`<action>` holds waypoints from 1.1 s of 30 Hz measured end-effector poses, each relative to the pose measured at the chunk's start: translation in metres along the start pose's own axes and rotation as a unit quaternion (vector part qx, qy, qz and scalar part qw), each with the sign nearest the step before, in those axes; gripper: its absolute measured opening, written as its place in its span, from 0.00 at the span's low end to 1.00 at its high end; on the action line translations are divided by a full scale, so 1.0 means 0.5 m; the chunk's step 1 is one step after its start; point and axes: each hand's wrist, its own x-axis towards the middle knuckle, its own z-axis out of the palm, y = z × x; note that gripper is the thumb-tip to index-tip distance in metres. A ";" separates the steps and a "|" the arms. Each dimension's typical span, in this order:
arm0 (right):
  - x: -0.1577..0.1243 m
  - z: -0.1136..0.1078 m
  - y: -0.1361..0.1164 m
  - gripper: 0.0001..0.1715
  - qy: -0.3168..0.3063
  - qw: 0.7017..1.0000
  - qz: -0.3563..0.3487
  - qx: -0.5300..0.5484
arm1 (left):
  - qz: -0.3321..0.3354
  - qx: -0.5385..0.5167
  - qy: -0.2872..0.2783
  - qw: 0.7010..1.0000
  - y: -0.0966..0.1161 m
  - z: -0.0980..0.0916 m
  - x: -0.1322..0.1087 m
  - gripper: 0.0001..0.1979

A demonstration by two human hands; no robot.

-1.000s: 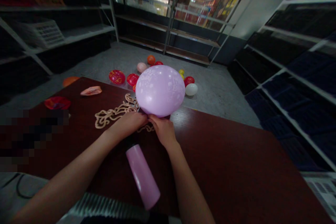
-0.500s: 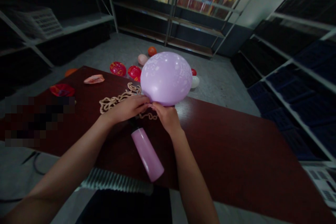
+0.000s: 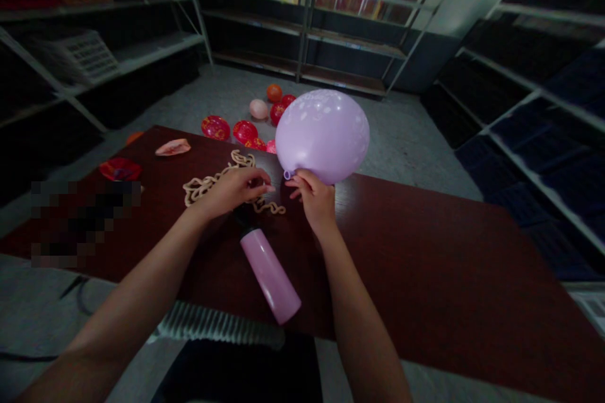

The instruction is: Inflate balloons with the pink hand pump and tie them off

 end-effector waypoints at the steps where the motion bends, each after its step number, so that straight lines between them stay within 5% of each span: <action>1: 0.001 0.000 0.000 0.18 0.006 1.000 0.008 0.015 | 0.007 0.016 -0.042 0.999 -0.002 0.008 -0.001 0.09; 4: 0.000 0.003 -0.003 0.18 0.012 0.999 0.012 0.028 | 0.026 0.084 -0.127 0.988 -0.002 0.035 -0.003 0.08; 7: -0.002 0.005 -0.006 0.18 0.009 1.000 0.004 0.013 | 0.029 0.107 -0.150 0.982 0.000 0.045 -0.003 0.02; 12: -0.003 0.009 -0.002 0.19 0.005 1.000 0.009 0.024 | 0.005 -0.039 -0.064 0.997 0.001 0.022 0.002 0.05; 18: -0.009 0.023 0.008 0.17 0.011 0.999 0.009 0.037 | -0.025 -0.250 0.002 0.968 0.016 0.022 0.008 0.09; 26: -0.018 0.038 0.009 0.17 0.011 0.997 0.025 0.076 | -0.041 -0.137 0.077 0.987 0.029 0.029 0.006 0.08; 33: -0.018 0.033 -0.001 0.15 0.031 0.997 0.022 0.063 | -0.099 -0.403 0.023 0.909 0.029 0.008 0.008 0.10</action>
